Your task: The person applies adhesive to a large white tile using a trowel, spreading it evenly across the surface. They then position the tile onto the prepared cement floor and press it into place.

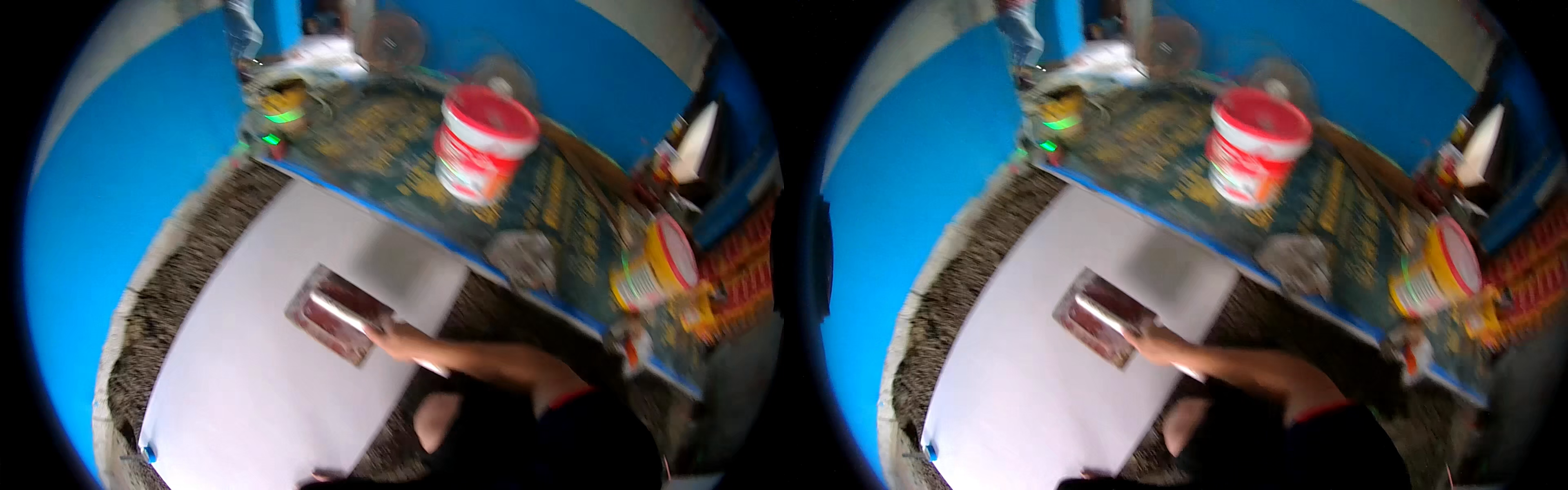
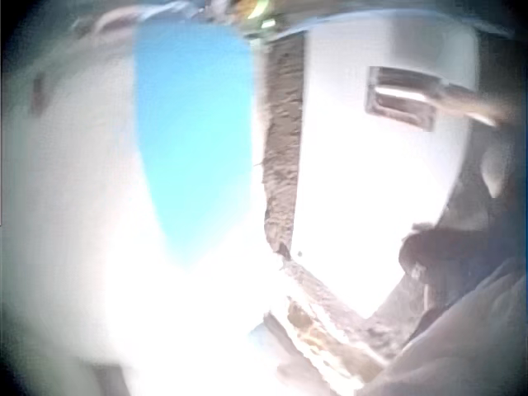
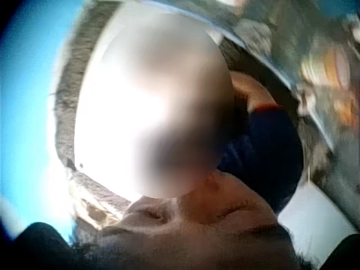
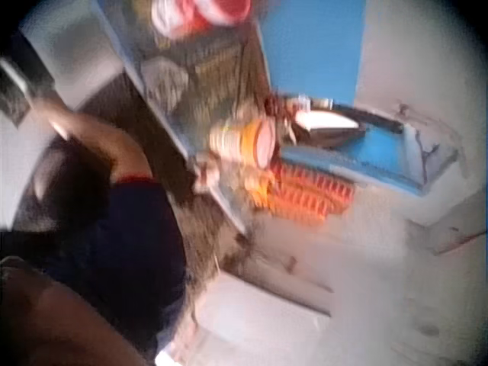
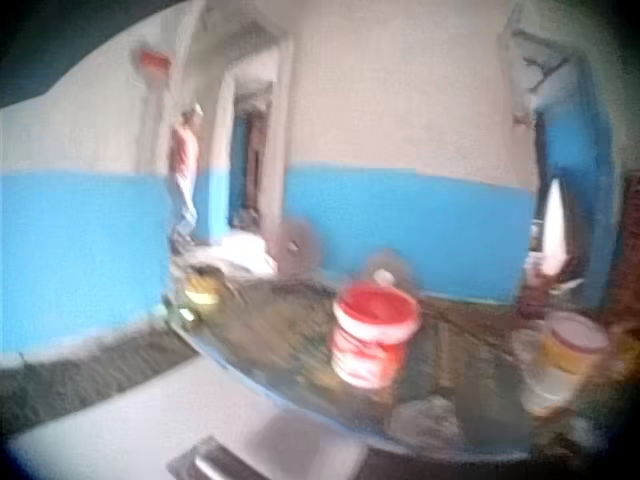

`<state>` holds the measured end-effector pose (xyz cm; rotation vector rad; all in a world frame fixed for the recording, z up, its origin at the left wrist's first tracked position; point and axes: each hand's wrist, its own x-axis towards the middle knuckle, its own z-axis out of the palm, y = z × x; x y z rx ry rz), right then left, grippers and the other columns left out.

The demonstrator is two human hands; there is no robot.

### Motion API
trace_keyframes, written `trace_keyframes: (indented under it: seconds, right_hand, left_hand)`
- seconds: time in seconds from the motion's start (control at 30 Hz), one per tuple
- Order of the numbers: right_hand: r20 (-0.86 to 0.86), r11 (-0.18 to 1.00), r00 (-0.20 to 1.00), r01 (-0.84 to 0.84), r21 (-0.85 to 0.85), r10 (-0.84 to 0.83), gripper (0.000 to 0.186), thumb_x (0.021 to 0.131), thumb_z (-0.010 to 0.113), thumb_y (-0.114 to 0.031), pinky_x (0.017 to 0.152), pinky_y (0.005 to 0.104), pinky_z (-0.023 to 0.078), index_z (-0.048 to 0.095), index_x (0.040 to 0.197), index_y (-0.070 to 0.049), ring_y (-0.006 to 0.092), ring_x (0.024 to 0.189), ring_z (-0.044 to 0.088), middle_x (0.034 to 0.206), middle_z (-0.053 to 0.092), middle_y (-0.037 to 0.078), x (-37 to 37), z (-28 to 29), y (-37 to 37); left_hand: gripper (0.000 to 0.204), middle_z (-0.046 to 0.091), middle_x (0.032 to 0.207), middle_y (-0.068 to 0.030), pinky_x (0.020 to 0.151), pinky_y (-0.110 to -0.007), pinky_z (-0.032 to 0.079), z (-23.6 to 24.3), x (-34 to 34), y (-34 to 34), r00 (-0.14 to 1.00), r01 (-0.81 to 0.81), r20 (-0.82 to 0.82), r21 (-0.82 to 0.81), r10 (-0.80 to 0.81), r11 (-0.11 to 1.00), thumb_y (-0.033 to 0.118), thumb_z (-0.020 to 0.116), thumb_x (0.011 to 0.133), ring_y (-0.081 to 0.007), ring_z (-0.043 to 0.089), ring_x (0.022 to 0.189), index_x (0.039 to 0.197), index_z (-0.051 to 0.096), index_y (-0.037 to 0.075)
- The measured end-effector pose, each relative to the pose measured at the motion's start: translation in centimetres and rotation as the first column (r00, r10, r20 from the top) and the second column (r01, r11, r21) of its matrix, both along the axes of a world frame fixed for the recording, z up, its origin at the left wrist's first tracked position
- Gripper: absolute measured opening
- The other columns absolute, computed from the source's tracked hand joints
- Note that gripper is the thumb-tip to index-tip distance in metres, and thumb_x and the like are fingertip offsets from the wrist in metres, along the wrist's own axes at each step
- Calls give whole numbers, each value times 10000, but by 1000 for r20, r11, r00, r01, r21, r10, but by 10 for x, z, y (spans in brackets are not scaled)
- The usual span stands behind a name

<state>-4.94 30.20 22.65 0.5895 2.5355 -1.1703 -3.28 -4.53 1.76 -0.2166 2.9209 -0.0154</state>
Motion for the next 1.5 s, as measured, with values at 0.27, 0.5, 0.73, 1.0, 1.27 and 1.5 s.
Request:
trace_keyframes:
  seconds: [0.27, 0.5, 0.73, 1.0, 1.27, 1.5]
  right_hand:
    - [-418, 981, 890, -134, 143, 182, 364, 944, 535, -391, 577, 474, 490, 576, 871, -37, 438, 685, 624, 665, 612, 213, 54, 15, -1]
    - [85, 979, 991, 84, 187, -101, 878, 904, 338, -698, 720, 483, 524, 658, 882, 119, 438, 870, 659, 818, 646, 321, 24, -138, 65]
    - [193, 985, 967, 172, -21, -165, 890, 902, 334, -706, 779, 485, 513, 649, 946, 124, 438, 915, 649, 855, 649, 325, 44, -130, 54]
    - [211, 801, 955, 292, -523, -210, 735, 897, 436, -680, 389, 360, 408, 602, 795, 28, 204, 372, 505, 454, 489, 82, 102, -126, 30]
    - [-54, 991, 989, 137, -8, -137, 593, 976, 402, -520, 590, 439, 519, 542, 1107, 41, 396, 608, 632, 747, 650, 244, 69, -63, 41]
    - [-386, 995, 918, 76, -68, -96, 319, 954, 555, -326, 562, 448, 476, 573, 914, -10, 403, 622, 620, 667, 601, 204, 111, 7, 53]
  left_hand:
    - [783, 487, 1370, -198, 1041, -505, 349, 12, -38, -25, 986, -5, 162, -145, 29, 989, 642, 348, 910, -352, 422, 1301, 1381, 426, 22]
    - [799, 493, 1371, -184, 1049, -494, 345, 22, -68, -65, 894, 160, 444, -195, -58, 968, 664, 350, 904, -335, 429, 1304, 1383, 429, 29]
    - [814, 498, 1372, -171, 1056, -483, 341, 68, -104, -165, 484, 429, 874, -198, -40, 881, 685, 352, 898, -318, 436, 1307, 1384, 432, 37]
    - [934, 155, 1560, -229, 1153, -533, 135, 23, -7, 100, 981, 13, 194, 12, -15, 1000, 660, 403, 891, -392, 130, 1448, 1490, 186, -23]
    - [789, 102, 1565, -241, 1152, -539, 133, -23, 62, 168, 965, -60, -251, 62, 74, 996, 536, 358, 965, -386, 79, 1459, 1500, 145, -3]
    - [769, 98, 1564, -251, 1129, -563, 161, -13, 61, 169, 974, -39, -222, 24, 44, 999, 542, 330, 969, -397, 104, 1455, 1507, 155, 20]
